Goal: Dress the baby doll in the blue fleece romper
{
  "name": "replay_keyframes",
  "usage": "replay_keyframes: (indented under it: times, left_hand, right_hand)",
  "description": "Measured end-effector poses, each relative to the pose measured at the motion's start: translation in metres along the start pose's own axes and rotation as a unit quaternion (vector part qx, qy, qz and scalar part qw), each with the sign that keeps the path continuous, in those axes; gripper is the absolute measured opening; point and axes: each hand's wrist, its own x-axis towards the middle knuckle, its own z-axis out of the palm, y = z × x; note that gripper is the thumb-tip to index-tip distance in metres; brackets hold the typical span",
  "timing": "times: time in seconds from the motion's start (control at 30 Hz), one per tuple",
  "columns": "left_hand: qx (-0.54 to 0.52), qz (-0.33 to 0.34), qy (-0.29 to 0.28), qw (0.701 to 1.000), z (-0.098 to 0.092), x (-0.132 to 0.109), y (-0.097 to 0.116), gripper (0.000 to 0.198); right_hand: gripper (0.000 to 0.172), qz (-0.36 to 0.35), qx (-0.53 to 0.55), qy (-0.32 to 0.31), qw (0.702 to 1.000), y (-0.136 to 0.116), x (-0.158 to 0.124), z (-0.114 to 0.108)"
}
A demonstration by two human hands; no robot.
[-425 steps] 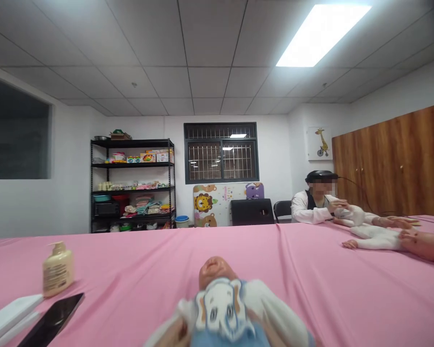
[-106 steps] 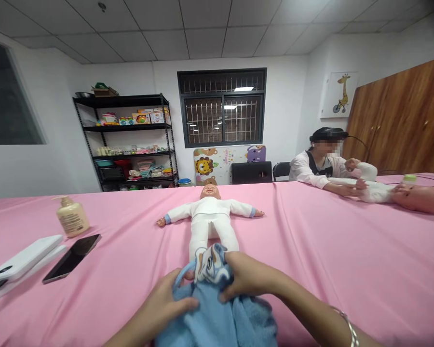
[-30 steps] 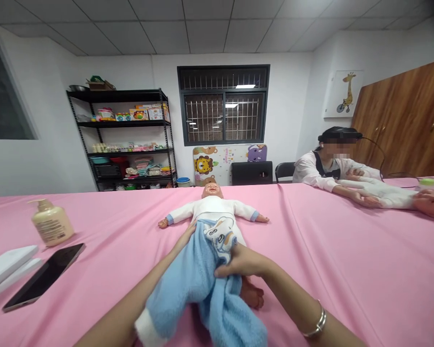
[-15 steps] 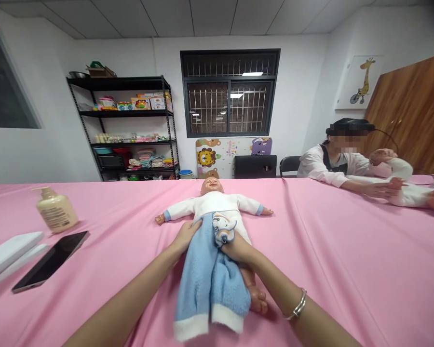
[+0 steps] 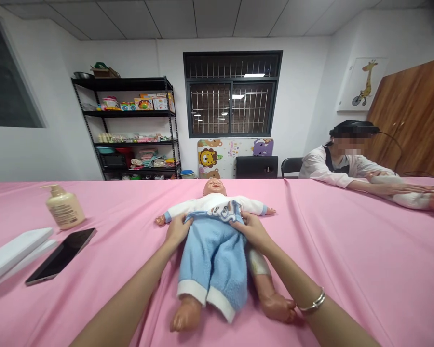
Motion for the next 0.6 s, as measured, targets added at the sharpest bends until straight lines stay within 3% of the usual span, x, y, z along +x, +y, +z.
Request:
replay_keyframes:
  times: [0.07, 0.13, 0.2, 0.27, 0.33, 0.4, 0.43, 0.53, 0.6]
  left_hand:
    - [0.021, 0.089, 0.055, 0.994, -0.011, -0.009, 0.018, 0.035]
    - [0.057, 0.241, 0.090, 0.965, -0.021, -0.021, 0.045, 0.056]
    - [0.089, 0.373, 0.055, 0.922, -0.028, -0.034, 0.071, 0.076]
    - [0.119, 0.440, 0.035, 0.889, -0.030, -0.045, 0.089, 0.067]
    - [0.146, 0.468, 0.010, 0.872, -0.029, -0.050, 0.096, 0.039]
    - [0.152, 0.479, -0.027, 0.864, -0.026, -0.054, 0.097, 0.022]
    - [0.139, 0.481, -0.048, 0.864, -0.024, -0.055, 0.096, 0.018]
    - [0.047, 0.447, -0.138, 0.882, -0.019, -0.061, 0.097, 0.017]
    - [-0.032, 0.389, -0.212, 0.896, -0.018, -0.066, 0.101, 0.013]
  right_hand:
    - [0.043, 0.006, 0.050, -0.007, 0.999, -0.007, -0.002, -0.003]
    - [0.040, 0.001, 0.069, -0.069, 0.995, -0.018, -0.008, -0.003]
    - [0.040, 0.000, 0.057, -0.163, 0.985, -0.027, -0.013, -0.003]
    - [0.052, -0.004, 0.034, -0.172, 0.984, -0.028, -0.013, -0.004]
    - [0.055, -0.005, -0.031, -0.060, 0.998, -0.019, -0.008, -0.009]
    - [0.050, 0.022, -0.137, 0.058, 0.989, -0.003, -0.003, -0.013]
    - [0.054, 0.054, -0.174, 0.076, 0.980, 0.005, -0.001, -0.015]
    - [0.081, 0.137, -0.137, 0.010, 0.981, 0.016, -0.002, -0.015]
    - [0.078, 0.147, -0.029, -0.057, 0.987, 0.011, -0.005, -0.014]
